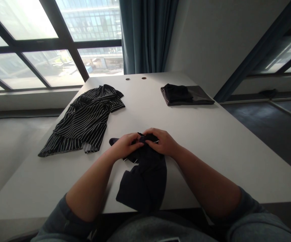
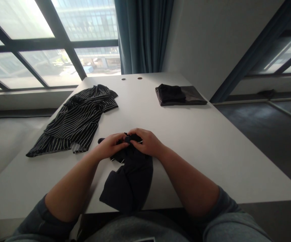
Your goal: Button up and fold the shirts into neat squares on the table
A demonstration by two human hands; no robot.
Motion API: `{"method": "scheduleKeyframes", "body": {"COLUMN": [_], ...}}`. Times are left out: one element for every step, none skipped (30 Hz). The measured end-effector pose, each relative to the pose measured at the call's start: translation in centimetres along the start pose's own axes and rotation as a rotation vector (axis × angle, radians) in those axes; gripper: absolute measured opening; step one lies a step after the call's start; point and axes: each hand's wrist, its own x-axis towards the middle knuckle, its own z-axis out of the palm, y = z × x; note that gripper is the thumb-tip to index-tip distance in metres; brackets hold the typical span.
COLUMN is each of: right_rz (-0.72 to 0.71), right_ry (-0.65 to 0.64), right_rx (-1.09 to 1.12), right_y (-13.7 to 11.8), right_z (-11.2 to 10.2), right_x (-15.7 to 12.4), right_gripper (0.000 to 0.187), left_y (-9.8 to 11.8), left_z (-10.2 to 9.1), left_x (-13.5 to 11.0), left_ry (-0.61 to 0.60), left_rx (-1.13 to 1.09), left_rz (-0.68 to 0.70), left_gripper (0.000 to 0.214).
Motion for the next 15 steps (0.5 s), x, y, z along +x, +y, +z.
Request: {"method": "scheduleKeyframes", "body": {"right_rz": [0.002, 0.0, -0.002, -0.001, 0.004, 0.013, 0.027, 0.041, 0.057, 0.072, 0.088, 0.104, 0.119, 0.132, 0.141], "right_ry": [-0.027, -0.05, -0.068, -0.076, -0.072, -0.06, -0.045, -0.03, -0.016, -0.004, 0.006, 0.015, 0.023, 0.029, 0.032], "right_rx": [0.007, 0.013, 0.017, 0.016, 0.012, 0.006, 0.0, -0.004, -0.005, -0.002, 0.003, 0.009, 0.016, 0.02, 0.023], "right_y": [0.1, 0.2, 0.3, 0.4, 0.4, 0.5, 0.5, 0.6, 0.5, 0.5, 0.5, 0.4, 0.4, 0.3, 0.3], "right_z": [-0.1, -0.2, -0.2, -0.1, 0.0, 0.2, 0.3, 0.4, 0.5, 0.6, 0.6, 0.7, 0.7, 0.7, 0.8], "right_x": [0.0, 0.0, 0.0, 0.0, 0.0, 0.0, 0.0, -0.1, -0.1, -0.1, -0.1, -0.1, -0.1, -0.1, -0.1], "right_gripper": [0.03, 0.032, 0.031, 0.028, 0.023, 0.019, 0.016, 0.014, 0.013, 0.013, 0.012, 0.012, 0.011, 0.01, 0.01], "left_y": [-0.3, -0.5, -0.8, -1.0, -1.1, -1.1, -1.1, -0.9, -0.7, -0.5, -0.3, -0.1, 0.1, 0.2, 0.3], "left_z": [0.0, 0.1, 0.2, 0.4, 0.5, 0.6, 0.6, 0.6, 0.7, 0.7, 0.7, 0.7, 0.7, 0.8, 0.8], "left_x": [0.0, 0.0, 0.0, 0.1, 0.1, 0.1, 0.2, 0.2, 0.2, 0.2, 0.2, 0.2, 0.2, 0.2, 0.1], "left_ry": [0.001, 0.005, 0.01, 0.016, 0.028, 0.041, 0.053, 0.066, 0.081, 0.096, 0.112, 0.125, 0.136, 0.143, 0.141], "left_rx": [-0.054, -0.101, -0.136, -0.156, -0.163, -0.163, -0.16, -0.152, -0.134, -0.107, -0.069, -0.023, 0.026, 0.074, 0.119], "left_rz": [-0.03, -0.059, -0.082, -0.095, -0.099, -0.095, -0.085, -0.071, -0.053, -0.029, 0.0, 0.032, 0.061, 0.082, 0.094], "left_gripper": [0.024, 0.025, 0.026, 0.027, 0.027, 0.026, 0.024, 0.023, 0.022, 0.02, 0.019, 0.017, 0.016, 0.015, 0.015]}}
